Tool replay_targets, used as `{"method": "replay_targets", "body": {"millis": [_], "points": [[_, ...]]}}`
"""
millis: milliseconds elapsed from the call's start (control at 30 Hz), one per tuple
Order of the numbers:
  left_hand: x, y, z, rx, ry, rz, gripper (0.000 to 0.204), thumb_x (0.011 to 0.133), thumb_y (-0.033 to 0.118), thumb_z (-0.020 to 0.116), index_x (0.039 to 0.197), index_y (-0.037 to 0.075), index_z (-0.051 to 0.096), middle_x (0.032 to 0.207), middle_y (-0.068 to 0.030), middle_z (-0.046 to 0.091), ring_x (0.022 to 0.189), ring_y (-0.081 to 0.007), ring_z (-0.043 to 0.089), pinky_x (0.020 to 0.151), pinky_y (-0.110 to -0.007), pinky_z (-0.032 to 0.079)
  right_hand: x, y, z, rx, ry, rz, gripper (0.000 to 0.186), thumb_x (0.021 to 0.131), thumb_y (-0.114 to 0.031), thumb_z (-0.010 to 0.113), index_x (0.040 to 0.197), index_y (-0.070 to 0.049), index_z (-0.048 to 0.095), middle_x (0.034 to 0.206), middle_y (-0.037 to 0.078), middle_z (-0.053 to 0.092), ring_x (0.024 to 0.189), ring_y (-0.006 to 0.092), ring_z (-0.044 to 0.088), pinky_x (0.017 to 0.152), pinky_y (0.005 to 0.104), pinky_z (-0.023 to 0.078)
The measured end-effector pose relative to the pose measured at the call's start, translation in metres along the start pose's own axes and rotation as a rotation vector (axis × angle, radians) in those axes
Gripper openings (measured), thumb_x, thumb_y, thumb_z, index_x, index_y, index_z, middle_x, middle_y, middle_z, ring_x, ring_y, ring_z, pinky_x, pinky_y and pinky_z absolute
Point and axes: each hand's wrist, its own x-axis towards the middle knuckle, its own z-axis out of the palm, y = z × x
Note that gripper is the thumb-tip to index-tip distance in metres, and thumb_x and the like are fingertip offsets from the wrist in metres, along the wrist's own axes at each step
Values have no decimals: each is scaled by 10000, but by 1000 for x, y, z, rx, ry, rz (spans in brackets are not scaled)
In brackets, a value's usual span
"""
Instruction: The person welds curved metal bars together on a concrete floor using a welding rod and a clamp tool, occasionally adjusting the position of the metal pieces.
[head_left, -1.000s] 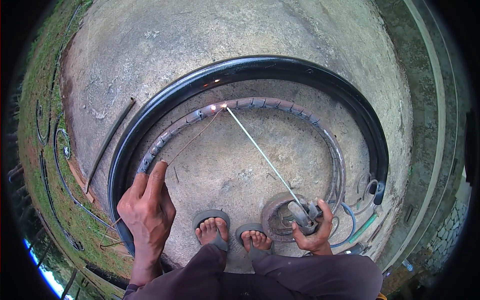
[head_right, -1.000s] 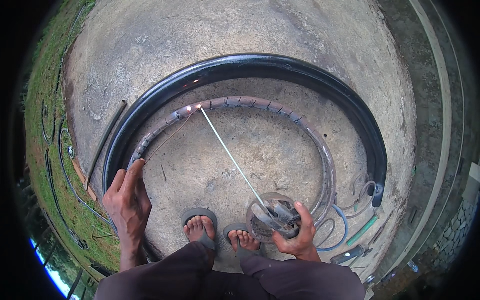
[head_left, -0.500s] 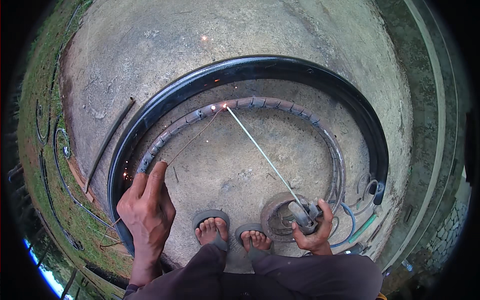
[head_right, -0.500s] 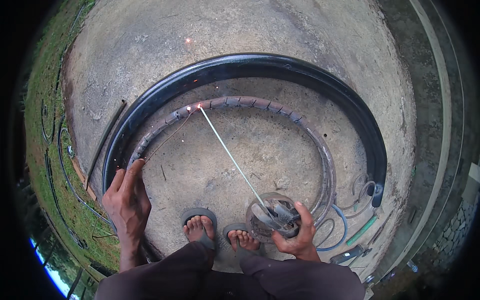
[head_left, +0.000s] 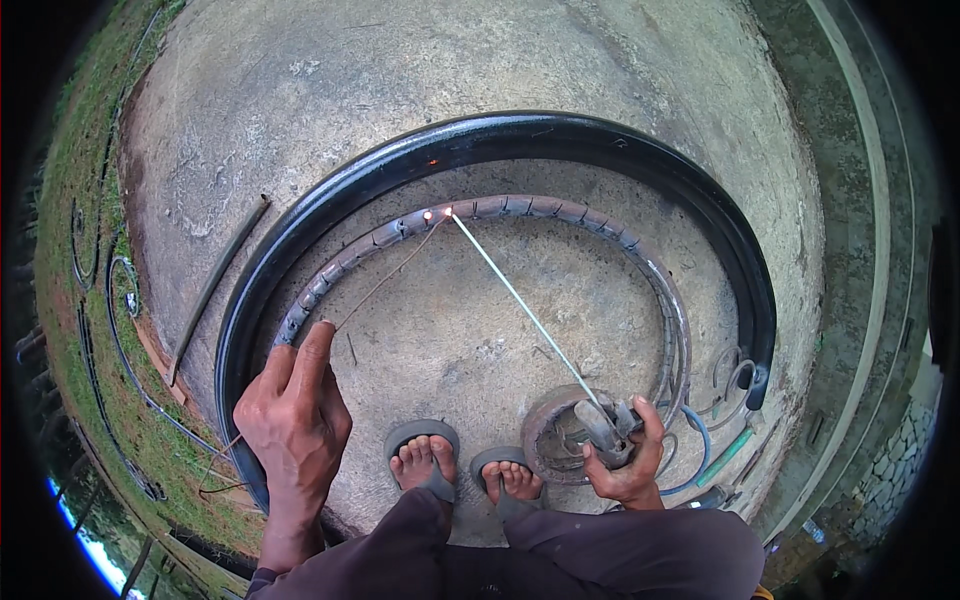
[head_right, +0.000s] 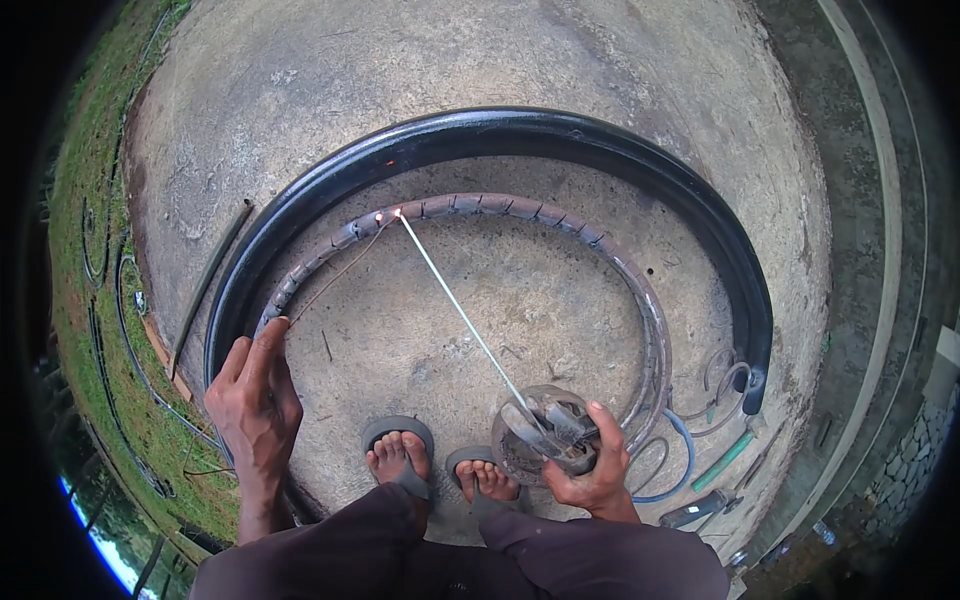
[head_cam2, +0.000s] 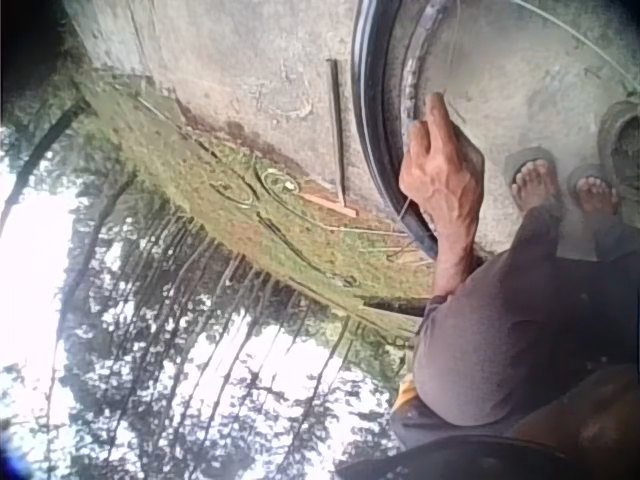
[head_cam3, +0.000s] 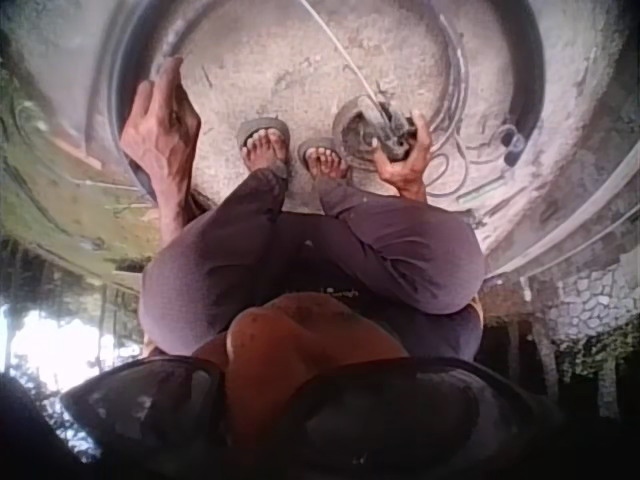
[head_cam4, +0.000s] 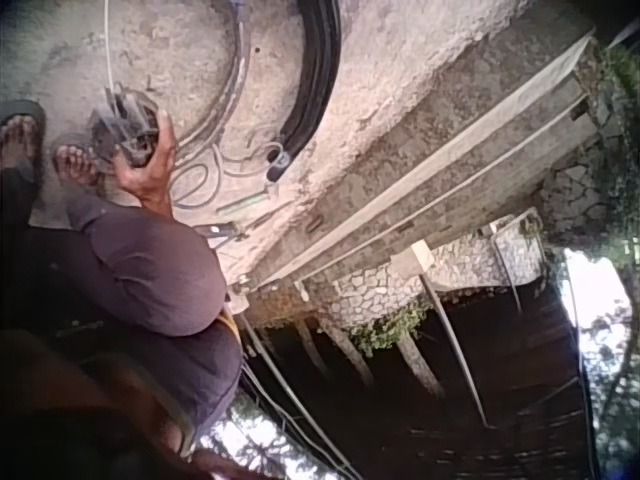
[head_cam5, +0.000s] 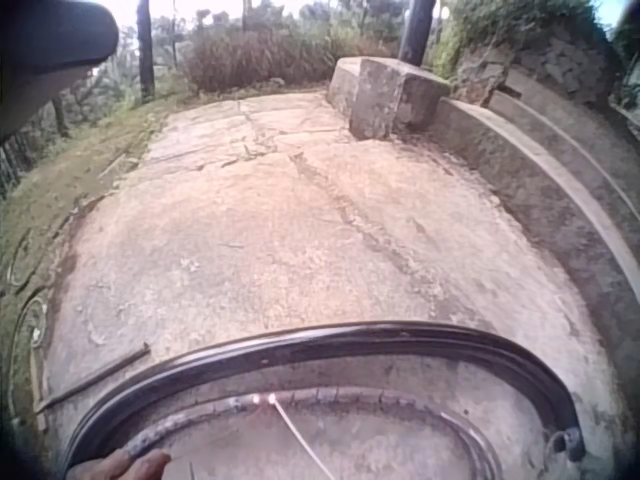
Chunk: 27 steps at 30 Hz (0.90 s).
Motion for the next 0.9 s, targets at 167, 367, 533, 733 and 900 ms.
{"method": "replay_targets", "body": {"millis": [167, 367, 533, 733, 900], "points": [[1, 0, 0, -6, 6, 13, 229, 916, -3, 644, 1125, 66, 708, 722, -112, 531, 572, -266, 538, 540, -397, 407, -2, 0, 3, 124, 62, 59, 883, 718, -69, 785, 1448, 113, 322, 1298, 223, 506, 1006, 268, 660, 849, 331, 552], [0, 0, -1, -15, 8, 0, 241, 908, -11, 644, 1127, 67, 708, 723, -110, 533, 573, -265, 541, 540, -394, 410, 4, -5, 2, 42, 22, 47, 875, 705, -53, 781, 1439, 113, 334, 1283, 239, 533, 1011, 291, 686, 842, 341, 571], [1, 0, 1, -19, 21, 13, 235, 913, -2, 647, 1129, 69, 710, 722, -108, 533, 572, -264, 540, 540, -393, 410, 6, -6, 0, 20, 86, -4, 854, 669, -39, 776, 1412, 104, 380, 1200, 241, 621, 962, 303, 738, 805, 348, 601], [1, 0, 0, -3, 13, 14, 232, 918, 7, 645, 1131, 74, 710, 721, -106, 527, 568, -262, 535, 538, -393, 408, 6, -7, -2, 61, 32, 36, 841, 667, -36, 761, 1408, 102, 389, 1141, 243, 644, 933, 291, 737, 781, 343, 592], [0, 0, 0, 0, 20, 20, 232, 922, 13, 639, 1133, 80, 709, 723, -110, 525, 573, -269, 539, 541, -398, 412, 6, -4, -4, 32, 35, 10, 855, 668, -36, 767, 1419, 105, 384, 1157, 243, 641, 925, 299, 736, 788, 349, 589]]}}
